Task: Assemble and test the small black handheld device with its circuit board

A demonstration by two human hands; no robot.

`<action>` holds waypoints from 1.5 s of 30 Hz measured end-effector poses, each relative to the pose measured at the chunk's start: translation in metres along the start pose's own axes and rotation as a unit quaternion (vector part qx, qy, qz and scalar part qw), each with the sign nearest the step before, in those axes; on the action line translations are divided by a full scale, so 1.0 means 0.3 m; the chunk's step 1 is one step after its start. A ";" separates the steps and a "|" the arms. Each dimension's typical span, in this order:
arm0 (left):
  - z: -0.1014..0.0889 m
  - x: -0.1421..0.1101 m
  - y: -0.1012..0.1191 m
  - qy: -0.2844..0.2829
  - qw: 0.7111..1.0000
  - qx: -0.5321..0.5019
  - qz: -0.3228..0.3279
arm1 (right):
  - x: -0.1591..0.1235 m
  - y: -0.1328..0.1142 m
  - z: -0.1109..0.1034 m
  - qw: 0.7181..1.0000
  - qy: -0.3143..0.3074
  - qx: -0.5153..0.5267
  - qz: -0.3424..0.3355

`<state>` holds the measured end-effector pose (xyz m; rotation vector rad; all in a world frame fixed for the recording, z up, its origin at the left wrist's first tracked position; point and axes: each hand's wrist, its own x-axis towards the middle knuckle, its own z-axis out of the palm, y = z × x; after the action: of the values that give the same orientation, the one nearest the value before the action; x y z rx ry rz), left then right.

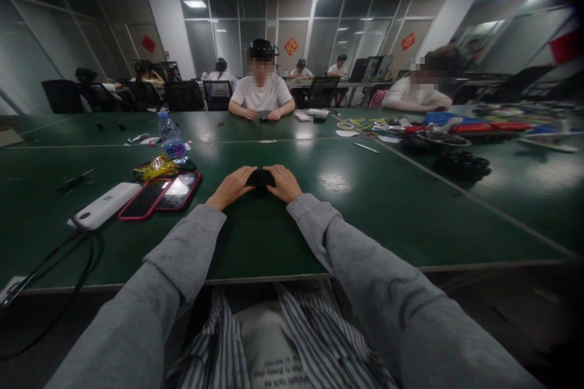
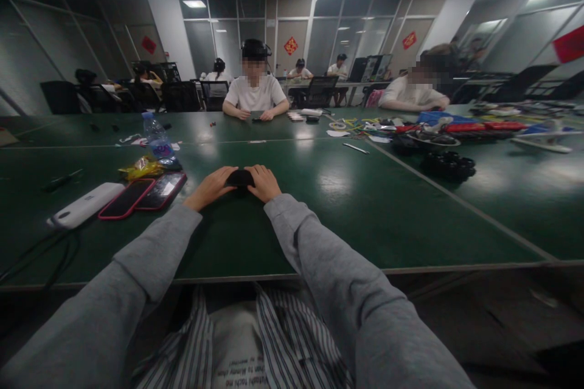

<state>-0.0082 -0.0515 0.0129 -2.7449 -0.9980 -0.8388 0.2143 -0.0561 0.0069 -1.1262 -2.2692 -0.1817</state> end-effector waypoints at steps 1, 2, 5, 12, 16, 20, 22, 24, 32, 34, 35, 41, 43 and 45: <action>0.000 0.001 0.001 0.001 1.000 -0.001 0.001 | 0.000 0.000 0.001 1.000 0.001 0.001 0.001; -0.001 0.001 0.003 0.001 1.000 -0.003 0.003 | 0.001 0.001 0.002 1.000 0.003 0.002 0.003; -0.004 0.001 0.008 0.006 1.000 -0.005 0.011 | 0.001 0.007 0.009 1.000 0.008 0.015 0.007; -0.010 0.003 0.012 0.023 0.998 0.036 0.041 | 0.002 0.036 0.042 0.992 0.036 0.122 0.017; -0.016 0.006 0.010 0.029 0.995 0.070 0.059 | 0.003 0.052 0.056 0.969 0.053 0.232 0.058; -0.029 0.006 0.019 0.030 0.992 0.097 0.078 | 0.005 0.069 0.063 0.939 0.021 0.328 0.105; -0.033 0.004 0.023 0.032 0.991 0.101 0.084 | 0.006 0.073 0.064 0.931 0.001 0.351 0.103; -0.033 0.002 0.022 0.039 0.992 0.097 0.075 | 0.006 0.073 0.062 0.928 -0.007 0.359 0.098; 0.022 -0.020 -0.017 0.054 0.978 -0.057 -0.195 | 0.005 0.071 0.058 0.939 -0.008 0.333 0.080; 0.035 -0.023 -0.014 0.051 0.962 -0.129 -0.234 | 0.004 0.073 0.060 0.945 -0.004 0.321 0.070; 0.041 -0.023 -0.012 0.055 0.954 -0.166 -0.245 | 0.004 0.073 0.062 0.947 -0.002 0.313 0.066; 0.050 -0.012 -0.022 0.041 0.849 -0.425 -0.310 | 0.004 0.075 0.065 0.955 0.007 0.290 0.053; 0.038 -0.007 -0.028 0.023 0.827 -0.465 -0.315 | 0.005 0.074 0.065 0.955 0.014 0.291 0.055; 0.020 -0.003 -0.030 0.008 0.809 -0.494 -0.320 | 0.007 0.074 0.064 0.956 0.021 0.288 0.053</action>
<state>-0.0115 -0.0434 0.0067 -3.0945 -1.9926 -1.9498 0.2217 -0.0336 -0.0106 -0.9088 -2.0156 0.4671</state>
